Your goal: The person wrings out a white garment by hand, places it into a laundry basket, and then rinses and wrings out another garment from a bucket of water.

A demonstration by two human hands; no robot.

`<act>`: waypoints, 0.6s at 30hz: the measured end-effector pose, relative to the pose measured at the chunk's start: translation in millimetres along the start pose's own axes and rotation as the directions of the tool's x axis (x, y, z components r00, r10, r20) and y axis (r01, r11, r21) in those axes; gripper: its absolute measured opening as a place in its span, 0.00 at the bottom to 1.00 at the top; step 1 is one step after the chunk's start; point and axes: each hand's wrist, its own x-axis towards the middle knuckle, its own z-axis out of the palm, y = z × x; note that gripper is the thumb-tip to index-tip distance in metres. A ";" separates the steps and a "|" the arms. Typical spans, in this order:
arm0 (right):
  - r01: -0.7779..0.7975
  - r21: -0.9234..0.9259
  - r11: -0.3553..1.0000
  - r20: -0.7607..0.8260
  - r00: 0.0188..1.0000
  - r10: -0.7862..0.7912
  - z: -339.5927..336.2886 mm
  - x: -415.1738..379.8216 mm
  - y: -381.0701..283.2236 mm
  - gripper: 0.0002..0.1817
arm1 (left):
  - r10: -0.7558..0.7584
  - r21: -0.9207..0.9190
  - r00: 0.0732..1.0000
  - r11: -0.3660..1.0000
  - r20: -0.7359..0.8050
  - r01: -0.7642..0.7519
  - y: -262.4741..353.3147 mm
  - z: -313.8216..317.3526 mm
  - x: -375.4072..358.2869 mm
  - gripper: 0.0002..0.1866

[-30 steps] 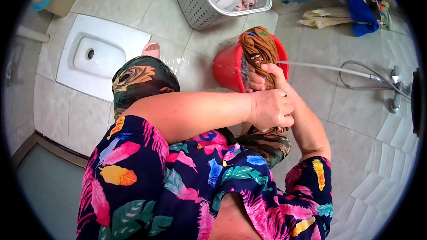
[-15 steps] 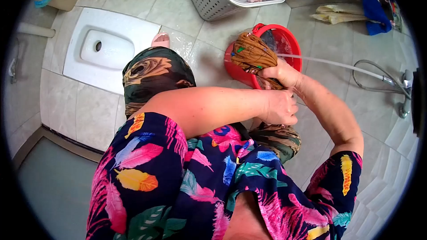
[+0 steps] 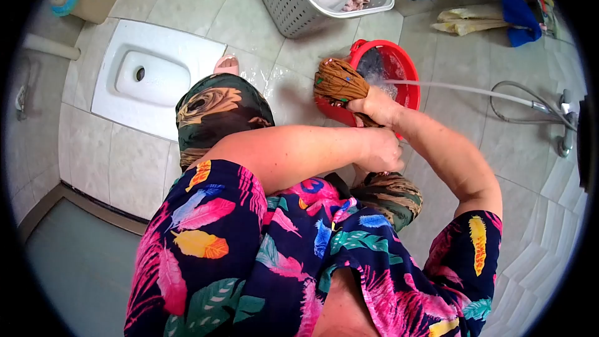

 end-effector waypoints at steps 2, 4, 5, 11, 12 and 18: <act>-0.008 0.097 0.995 0.009 1.000 0.007 -10.0 4.9 6.0 0.09 | 0.024 -0.009 1.000 1.000 -0.016 -0.024 -2.5 -8.0 -1.1 0.15; -0.032 0.273 0.961 0.039 0.999 0.022 -21.1 -12.1 -2.2 0.08 | 0.149 0.043 0.956 0.989 -0.254 -0.142 -3.0 -23.3 1.3 0.14; -0.062 0.443 0.894 0.078 0.996 0.031 -27.4 -21.9 -7.8 0.08 | 0.163 0.065 0.954 0.986 -0.251 -0.151 -4.5 -32.7 5.2 0.14; 0.381 0.779 0.497 -0.305 0.924 -0.229 -46.6 -47.7 -14.5 0.20 | -0.711 -0.702 0.181 0.701 -0.679 0.124 -17.1 -124.6 3.0 0.18; 0.452 0.805 0.383 -0.385 0.891 -0.241 -39.2 -47.1 -22.4 0.21 | -0.838 -0.837 0.035 0.545 -0.544 0.057 -30.8 -133.7 -4.0 0.14; 0.863 -0.047 0.504 -0.925 0.152 -0.348 5.3 -31.1 -29.5 0.16 | -0.961 -0.805 0.239 -0.030 -0.140 -0.592 -64.0 -130.6 -31.0 0.19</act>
